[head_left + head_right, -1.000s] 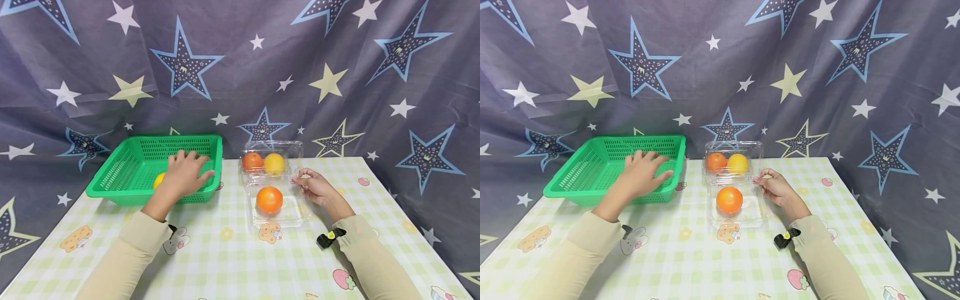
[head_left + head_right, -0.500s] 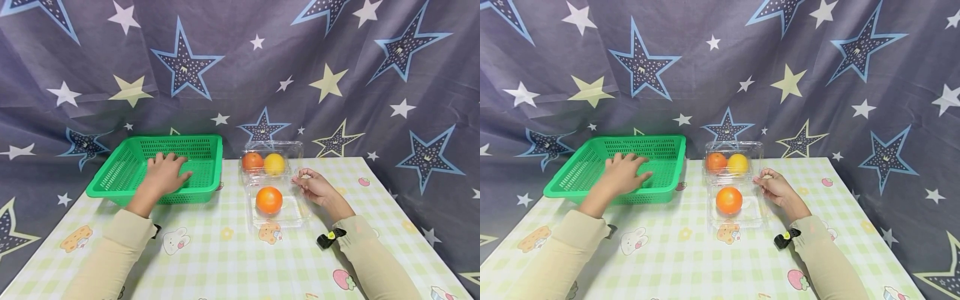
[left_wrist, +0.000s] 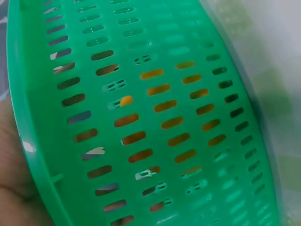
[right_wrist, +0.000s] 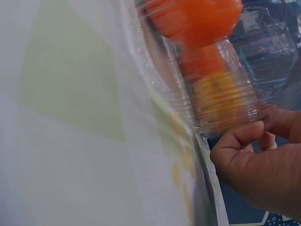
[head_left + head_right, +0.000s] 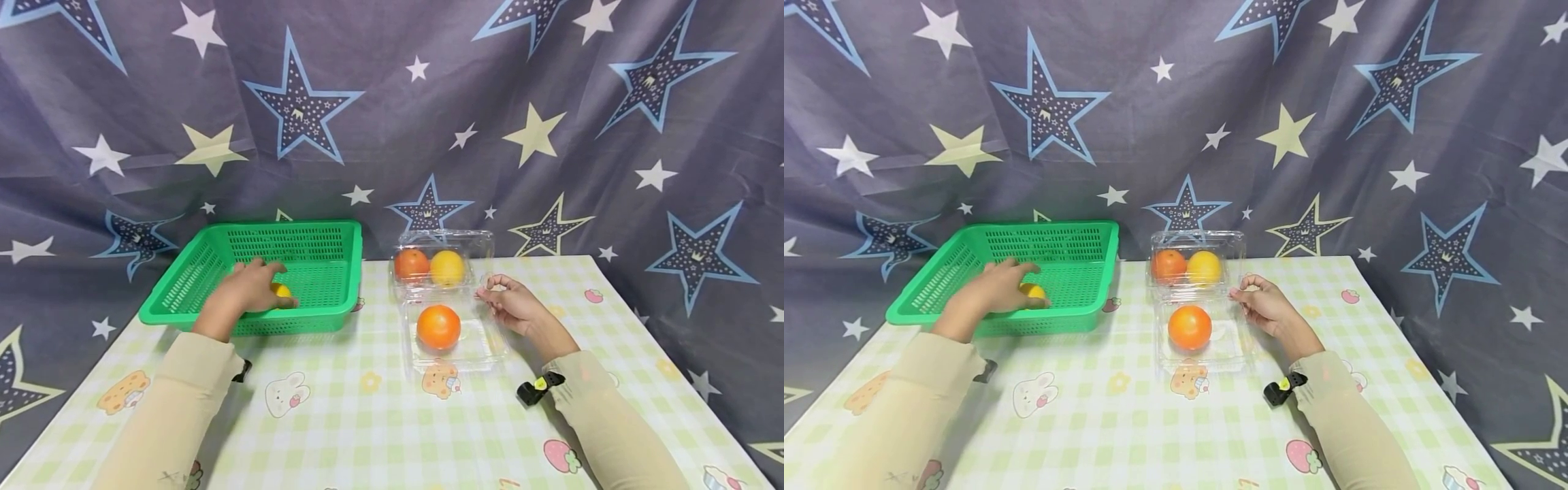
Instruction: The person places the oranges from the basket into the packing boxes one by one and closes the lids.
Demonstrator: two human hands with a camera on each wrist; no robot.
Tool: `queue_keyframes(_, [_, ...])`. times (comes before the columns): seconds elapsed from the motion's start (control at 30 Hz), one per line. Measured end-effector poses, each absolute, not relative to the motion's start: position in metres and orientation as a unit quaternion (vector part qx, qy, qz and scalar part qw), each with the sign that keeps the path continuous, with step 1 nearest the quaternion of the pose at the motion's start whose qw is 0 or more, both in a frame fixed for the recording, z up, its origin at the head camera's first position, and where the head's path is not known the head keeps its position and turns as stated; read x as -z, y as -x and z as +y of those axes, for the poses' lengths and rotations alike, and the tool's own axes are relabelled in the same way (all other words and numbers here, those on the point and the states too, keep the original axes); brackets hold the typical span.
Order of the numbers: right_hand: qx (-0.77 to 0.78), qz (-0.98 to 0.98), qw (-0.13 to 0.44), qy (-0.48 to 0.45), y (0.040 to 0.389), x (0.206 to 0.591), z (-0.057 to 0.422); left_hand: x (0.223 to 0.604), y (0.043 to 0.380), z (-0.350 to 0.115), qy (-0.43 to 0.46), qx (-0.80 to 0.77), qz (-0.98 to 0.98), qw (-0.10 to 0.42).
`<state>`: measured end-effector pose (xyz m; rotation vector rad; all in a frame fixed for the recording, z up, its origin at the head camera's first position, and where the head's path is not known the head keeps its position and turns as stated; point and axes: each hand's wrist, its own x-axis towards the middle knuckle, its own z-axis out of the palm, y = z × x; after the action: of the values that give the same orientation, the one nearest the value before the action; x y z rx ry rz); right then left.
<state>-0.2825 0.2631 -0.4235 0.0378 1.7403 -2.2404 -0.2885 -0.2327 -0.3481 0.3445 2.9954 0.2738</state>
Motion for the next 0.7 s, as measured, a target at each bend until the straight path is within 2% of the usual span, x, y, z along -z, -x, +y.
queue_keyframes(0.37, [0.781,0.605,0.151,-0.016,0.283,0.424,0.262,0.345,0.297,-0.236,-0.133,-0.073,0.979,0.135])
queue_keyframes(0.53, [0.783,0.604,0.152,-0.018,0.284,0.425,0.263,0.349,0.301,-0.237,-0.158,-0.089,0.974,0.137])
queue_keyframes(0.7, [0.783,0.603,0.152,-0.016,0.284,0.425,0.263,0.354,0.306,-0.236,-0.178,-0.099,0.972,0.118])
